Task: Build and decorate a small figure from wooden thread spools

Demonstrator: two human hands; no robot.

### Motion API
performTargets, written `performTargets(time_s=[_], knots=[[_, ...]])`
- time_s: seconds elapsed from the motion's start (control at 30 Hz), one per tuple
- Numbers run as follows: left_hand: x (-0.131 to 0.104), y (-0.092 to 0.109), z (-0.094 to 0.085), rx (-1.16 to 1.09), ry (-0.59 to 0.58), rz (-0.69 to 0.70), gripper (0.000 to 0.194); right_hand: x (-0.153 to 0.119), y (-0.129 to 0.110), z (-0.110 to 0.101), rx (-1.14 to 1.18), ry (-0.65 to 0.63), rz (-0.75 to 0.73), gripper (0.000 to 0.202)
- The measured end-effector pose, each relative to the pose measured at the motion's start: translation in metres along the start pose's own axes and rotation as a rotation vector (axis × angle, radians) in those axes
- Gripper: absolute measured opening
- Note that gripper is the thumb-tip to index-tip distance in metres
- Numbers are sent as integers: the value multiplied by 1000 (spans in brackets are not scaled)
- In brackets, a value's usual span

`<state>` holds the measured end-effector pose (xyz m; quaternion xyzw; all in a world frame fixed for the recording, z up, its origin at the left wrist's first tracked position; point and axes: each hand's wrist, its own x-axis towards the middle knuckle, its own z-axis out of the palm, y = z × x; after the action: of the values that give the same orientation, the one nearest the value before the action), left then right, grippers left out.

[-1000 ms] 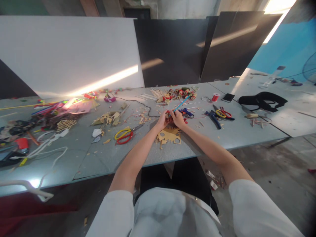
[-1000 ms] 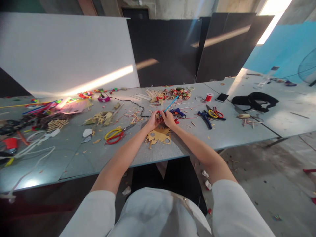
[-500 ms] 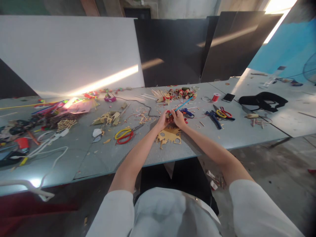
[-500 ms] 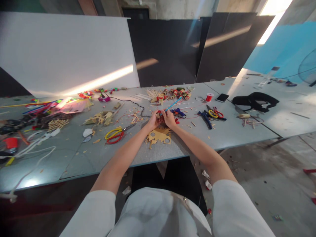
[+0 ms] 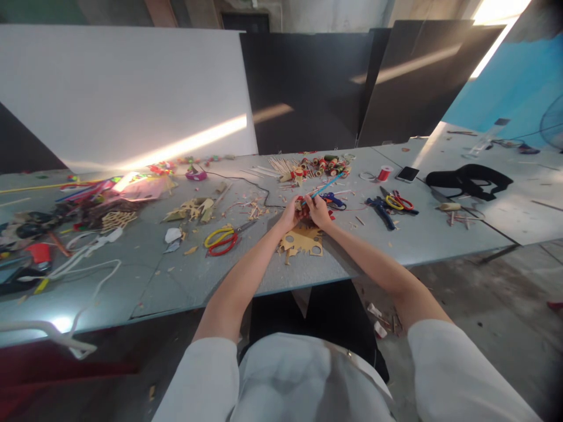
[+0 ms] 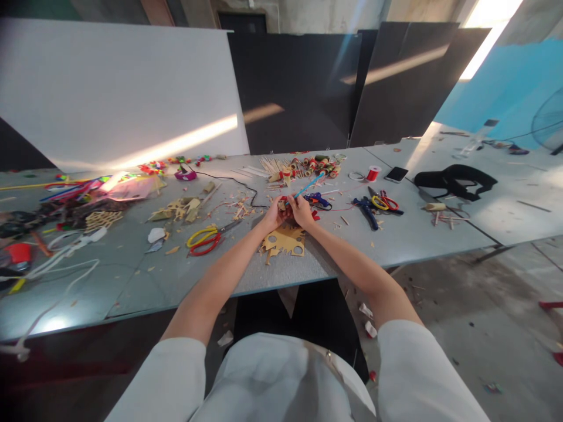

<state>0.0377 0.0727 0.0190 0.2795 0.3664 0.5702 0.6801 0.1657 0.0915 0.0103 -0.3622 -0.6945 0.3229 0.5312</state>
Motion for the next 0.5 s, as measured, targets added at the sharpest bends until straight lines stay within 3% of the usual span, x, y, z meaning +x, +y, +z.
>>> performTargets(time_s=[0.5], knots=[[4,-2,-3,-5,3,16,48,3,5,0,-33,0,-24,64]])
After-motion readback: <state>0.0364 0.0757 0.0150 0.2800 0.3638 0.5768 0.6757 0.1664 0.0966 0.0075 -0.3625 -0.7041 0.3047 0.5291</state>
